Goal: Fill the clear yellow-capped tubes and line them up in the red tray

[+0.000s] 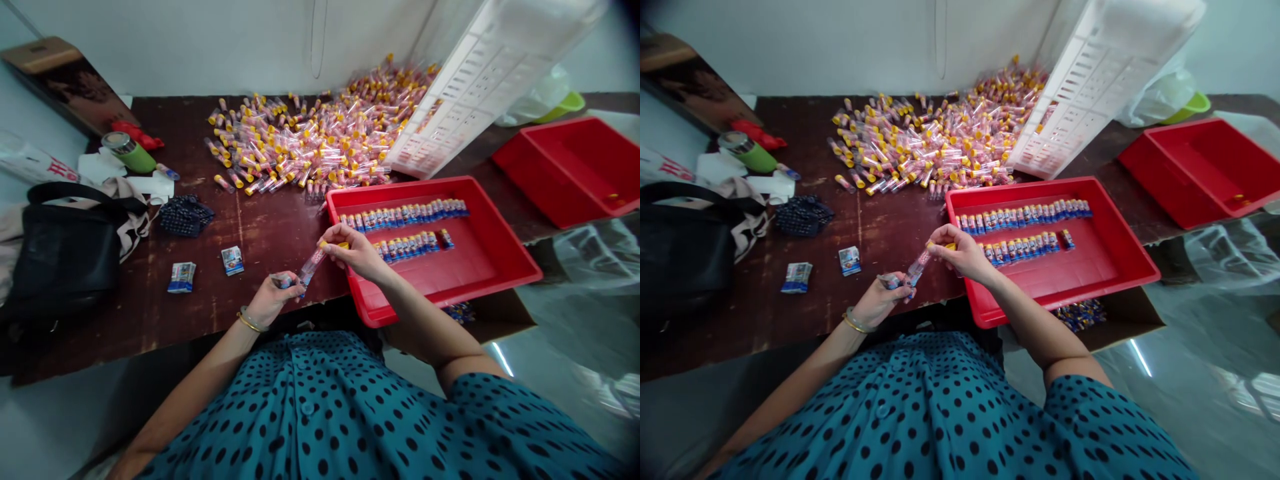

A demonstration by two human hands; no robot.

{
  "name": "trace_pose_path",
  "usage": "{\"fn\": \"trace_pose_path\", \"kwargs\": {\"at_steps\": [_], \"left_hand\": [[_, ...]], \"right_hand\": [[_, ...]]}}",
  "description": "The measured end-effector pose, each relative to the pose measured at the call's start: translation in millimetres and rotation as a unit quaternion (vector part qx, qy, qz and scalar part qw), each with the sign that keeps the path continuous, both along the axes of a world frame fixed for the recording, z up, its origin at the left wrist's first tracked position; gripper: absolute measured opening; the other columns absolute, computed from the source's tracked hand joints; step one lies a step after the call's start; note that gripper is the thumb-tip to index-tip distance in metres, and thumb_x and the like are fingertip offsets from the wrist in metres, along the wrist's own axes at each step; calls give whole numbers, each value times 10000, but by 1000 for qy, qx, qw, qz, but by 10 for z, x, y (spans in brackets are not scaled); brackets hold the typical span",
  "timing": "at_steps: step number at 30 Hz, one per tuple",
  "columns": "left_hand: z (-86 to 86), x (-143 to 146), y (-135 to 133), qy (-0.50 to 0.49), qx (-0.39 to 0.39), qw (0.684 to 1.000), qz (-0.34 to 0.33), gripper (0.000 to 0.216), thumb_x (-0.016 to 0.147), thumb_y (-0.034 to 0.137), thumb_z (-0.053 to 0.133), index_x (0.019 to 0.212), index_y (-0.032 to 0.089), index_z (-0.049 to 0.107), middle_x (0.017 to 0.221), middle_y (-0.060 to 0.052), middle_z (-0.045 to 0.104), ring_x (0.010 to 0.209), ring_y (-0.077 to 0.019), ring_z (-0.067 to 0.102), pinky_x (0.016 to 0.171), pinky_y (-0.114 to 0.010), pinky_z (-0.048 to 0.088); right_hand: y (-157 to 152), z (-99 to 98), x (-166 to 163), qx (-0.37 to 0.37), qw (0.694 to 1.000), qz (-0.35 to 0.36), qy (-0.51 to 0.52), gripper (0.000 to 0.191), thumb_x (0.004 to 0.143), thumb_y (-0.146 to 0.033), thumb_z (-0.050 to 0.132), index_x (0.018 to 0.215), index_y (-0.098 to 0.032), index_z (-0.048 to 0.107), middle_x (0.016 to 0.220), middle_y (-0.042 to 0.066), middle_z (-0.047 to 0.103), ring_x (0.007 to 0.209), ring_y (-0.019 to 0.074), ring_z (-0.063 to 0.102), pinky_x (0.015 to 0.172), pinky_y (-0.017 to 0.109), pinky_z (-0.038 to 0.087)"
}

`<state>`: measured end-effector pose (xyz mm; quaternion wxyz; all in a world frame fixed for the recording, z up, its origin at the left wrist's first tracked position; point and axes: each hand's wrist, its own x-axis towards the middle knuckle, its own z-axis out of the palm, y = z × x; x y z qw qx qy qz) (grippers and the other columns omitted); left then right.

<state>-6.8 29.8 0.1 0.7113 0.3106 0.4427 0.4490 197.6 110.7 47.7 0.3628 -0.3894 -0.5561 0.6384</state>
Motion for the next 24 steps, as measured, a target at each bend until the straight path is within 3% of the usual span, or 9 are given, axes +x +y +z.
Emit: {"fn": "trace_pose_path", "kwargs": {"at_steps": [4, 7, 11, 15, 19, 24], "left_hand": [[54, 91, -19, 13, -3, 999, -37, 254, 712, 304, 811, 868, 140, 694, 723, -31, 686, 638, -142, 617, 609, -265, 495], [122, 151, -35, -22, -51, 997, -46, 285, 729, 331, 798, 911, 137, 695, 794, -51, 705, 698, -156, 644, 613, -260, 505], [194, 218, -46, -48, -77, 995, -39, 298, 699, 318, 824, 911, 148, 703, 793, -28, 689, 701, -148, 651, 619, -252, 510], [226, 304, -29, -48, -71, 995, -44, 281, 696, 304, 827, 904, 158, 708, 815, -17, 678, 679, -140, 649, 602, -250, 503], [253, 417, 9, -42, -61, 995, -64, 271, 708, 315, 818, 888, 147, 703, 773, -16, 662, 684, -138, 638, 592, -241, 491], [279, 572, 55, -37, -62, 995, -71, 292, 692, 329, 827, 878, 146, 695, 747, -17, 658, 678, -141, 633, 589, -242, 485]], "right_hand": [[-127, -40, 1, 117, 987, -5, -108, 219, 827, -380, 694, 851, -177, 615, 861, 14, 672, 679, 103, 573, 627, 219, 468], [-267, -117, 7, 145, 979, -27, -139, 230, 842, -403, 674, 895, -181, 646, 911, 27, 703, 763, 140, 628, 718, 254, 495], [-482, -200, 20, 107, 988, -45, -101, 299, 797, -424, 723, 997, -211, 658, 974, 33, 714, 788, 163, 667, 703, 263, 530], [-608, -211, 47, 15, 997, -54, -61, 329, 798, -435, 718, 1039, -225, 639, 862, 13, 700, 641, 143, 659, 594, 261, 551], [-616, -201, 109, -51, 997, -59, 8, 313, 782, -414, 734, 994, -208, 629, 819, 4, 687, 580, 133, 649, 581, 277, 577], [-566, -216, 265, -69, 993, -83, 40, 275, 761, -405, 751, 926, -213, 646, 796, 3, 677, 589, 128, 628, 572, 275, 576]]}}
